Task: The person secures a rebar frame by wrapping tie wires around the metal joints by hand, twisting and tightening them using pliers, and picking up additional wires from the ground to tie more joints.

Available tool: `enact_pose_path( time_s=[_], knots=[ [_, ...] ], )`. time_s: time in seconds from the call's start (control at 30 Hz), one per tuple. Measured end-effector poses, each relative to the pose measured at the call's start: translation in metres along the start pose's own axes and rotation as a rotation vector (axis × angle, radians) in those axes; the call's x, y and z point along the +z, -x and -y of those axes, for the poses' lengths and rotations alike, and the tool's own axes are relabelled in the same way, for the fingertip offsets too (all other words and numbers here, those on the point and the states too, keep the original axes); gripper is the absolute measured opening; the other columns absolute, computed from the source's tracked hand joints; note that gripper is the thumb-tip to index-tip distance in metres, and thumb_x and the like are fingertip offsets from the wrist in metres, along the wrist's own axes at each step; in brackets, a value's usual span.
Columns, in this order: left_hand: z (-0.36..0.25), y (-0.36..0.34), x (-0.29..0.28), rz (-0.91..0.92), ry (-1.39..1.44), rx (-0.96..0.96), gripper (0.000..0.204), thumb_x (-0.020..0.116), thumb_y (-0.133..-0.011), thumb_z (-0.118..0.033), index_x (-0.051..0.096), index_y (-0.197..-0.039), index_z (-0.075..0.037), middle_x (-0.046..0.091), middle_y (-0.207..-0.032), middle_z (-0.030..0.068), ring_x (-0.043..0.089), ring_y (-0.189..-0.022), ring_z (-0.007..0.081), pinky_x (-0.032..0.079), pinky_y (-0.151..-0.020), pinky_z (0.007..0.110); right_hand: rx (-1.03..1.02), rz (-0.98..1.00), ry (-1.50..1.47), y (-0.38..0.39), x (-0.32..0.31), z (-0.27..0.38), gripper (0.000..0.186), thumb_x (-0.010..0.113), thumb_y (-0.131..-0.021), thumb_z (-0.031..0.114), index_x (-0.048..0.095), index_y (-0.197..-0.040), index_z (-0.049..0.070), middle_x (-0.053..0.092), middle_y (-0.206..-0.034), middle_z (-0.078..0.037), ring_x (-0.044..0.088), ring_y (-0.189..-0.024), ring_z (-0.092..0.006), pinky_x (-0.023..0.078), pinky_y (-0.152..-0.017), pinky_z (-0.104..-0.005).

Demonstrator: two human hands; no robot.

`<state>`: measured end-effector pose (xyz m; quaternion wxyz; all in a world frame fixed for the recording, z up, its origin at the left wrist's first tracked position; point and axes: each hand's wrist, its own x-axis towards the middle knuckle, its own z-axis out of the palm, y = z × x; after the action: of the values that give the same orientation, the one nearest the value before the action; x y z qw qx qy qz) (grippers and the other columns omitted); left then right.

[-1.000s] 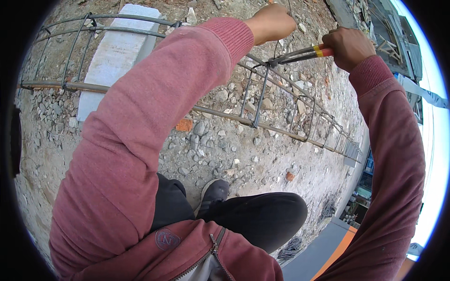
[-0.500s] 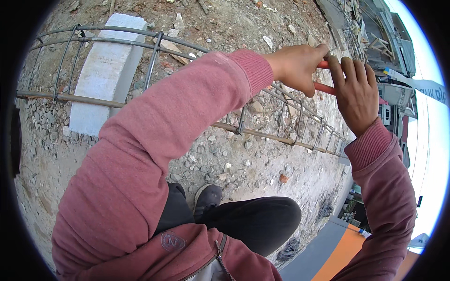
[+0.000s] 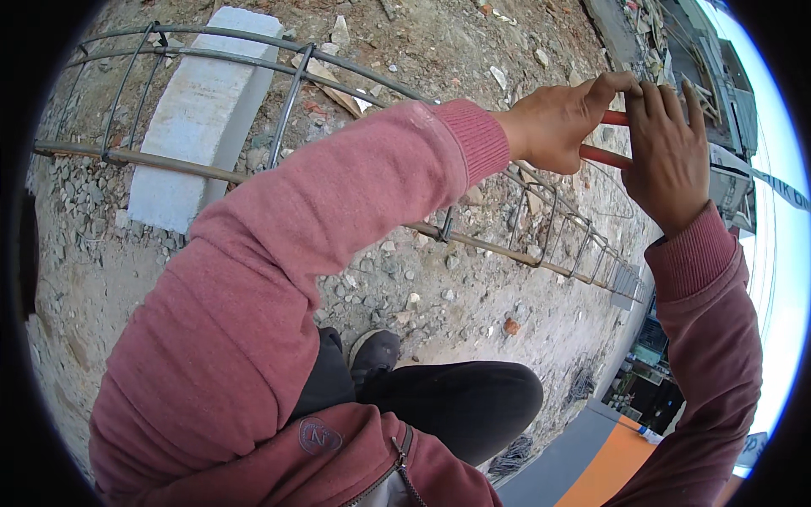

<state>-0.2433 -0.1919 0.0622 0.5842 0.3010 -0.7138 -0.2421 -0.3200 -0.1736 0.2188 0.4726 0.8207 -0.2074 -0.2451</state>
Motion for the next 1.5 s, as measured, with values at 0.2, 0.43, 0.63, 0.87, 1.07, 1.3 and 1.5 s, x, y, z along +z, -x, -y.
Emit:
enact_pose_path(
  time_s=[0.2, 0.43, 0.63, 0.87, 1.07, 1.3, 1.5],
  knots=[
    [-0.008, -0.001, -0.01, 0.244, 0.206, -0.147, 0.096, 0.07, -0.061, -0.008, 0.003, -0.13, -0.006, 0.055, -0.107, 0.0221, 0.058, -0.092, 0.0348, 0.047, -0.08, 0.038, -0.03, 0.171, -0.086, 0.005, 0.027, 0.0, 0.036, 0.056, -0.074, 0.006, 0.049, -0.109, 0.007, 0.056, -0.105, -0.006, 0.053, -0.101, -0.0221, 0.04, -0.089, -0.036],
    [-0.016, 0.025, 0.031, -0.259, -0.57, 0.16, 0.064, 0.047, -0.086, -0.028, 0.017, -0.138, -0.006, 0.046, -0.113, 0.0165, 0.053, -0.091, 0.0241, 0.033, -0.091, 0.049, 0.079, 0.601, -0.716, -0.015, 0.029, -0.018, 0.019, 0.071, -0.063, 0.007, 0.062, -0.078, 0.003, 0.063, -0.066, -0.007, 0.062, -0.062, -0.0236, 0.05, -0.059, -0.0349],
    [-0.011, 0.009, 0.008, 0.14, -0.216, -0.069, 0.082, 0.06, -0.078, -0.022, 0.008, -0.141, -0.008, 0.049, -0.113, 0.0156, 0.055, -0.097, 0.0276, 0.036, -0.095, 0.041, 0.123, 0.941, -0.828, -0.029, 0.022, -0.025, 0.052, 0.081, -0.04, 0.004, 0.061, -0.088, 0.001, 0.063, -0.072, -0.011, 0.061, -0.065, -0.0209, 0.049, -0.06, -0.0324],
    [-0.013, 0.012, 0.018, 0.096, 0.045, -0.136, 0.089, 0.061, -0.073, -0.013, 0.001, -0.139, -0.011, 0.047, -0.114, 0.0164, 0.048, -0.108, 0.0309, 0.025, -0.101, 0.045, 0.088, 0.224, -0.542, 0.021, 0.045, -0.003, 0.032, 0.062, -0.069, 0.003, 0.056, -0.101, 0.006, 0.058, -0.077, -0.01, 0.058, -0.073, -0.0307, 0.046, -0.067, -0.0413],
    [-0.008, 0.029, 0.054, -0.069, -0.396, 0.289, 0.059, 0.044, -0.086, -0.028, 0.017, -0.139, -0.022, 0.05, -0.099, 0.0085, 0.053, -0.089, 0.0228, 0.039, -0.079, 0.042, 0.377, 1.536, -1.475, -0.003, 0.032, -0.015, 0.028, 0.077, -0.056, 0.004, 0.057, -0.074, -0.002, 0.06, -0.066, -0.007, 0.059, -0.049, -0.0165, 0.047, -0.039, -0.0302],
    [-0.017, 0.007, 0.03, -0.099, -0.283, 0.002, 0.07, 0.046, -0.087, -0.028, 0.006, -0.143, -0.016, 0.046, -0.105, 0.0103, 0.049, -0.093, 0.0227, 0.037, -0.083, 0.037, 0.102, 0.172, -0.59, 0.006, -0.002, 0.008, 0.026, 0.074, -0.057, 0.002, 0.058, -0.076, 0.001, 0.06, -0.071, -0.011, 0.06, -0.063, -0.0256, 0.046, -0.056, -0.0355],
    [-0.04, 0.021, 0.031, -0.016, -0.28, -0.015, 0.076, 0.056, -0.079, -0.023, 0.016, -0.141, -0.005, 0.045, -0.111, 0.0147, 0.045, -0.103, 0.0254, 0.026, -0.097, 0.049, 0.553, 0.875, -1.057, 0.047, 0.03, -0.021, 0.023, 0.068, -0.076, 0.02, 0.064, -0.075, -0.003, 0.063, -0.062, -0.009, 0.056, -0.047, -0.0169, 0.043, -0.047, -0.0291]
  ],
)
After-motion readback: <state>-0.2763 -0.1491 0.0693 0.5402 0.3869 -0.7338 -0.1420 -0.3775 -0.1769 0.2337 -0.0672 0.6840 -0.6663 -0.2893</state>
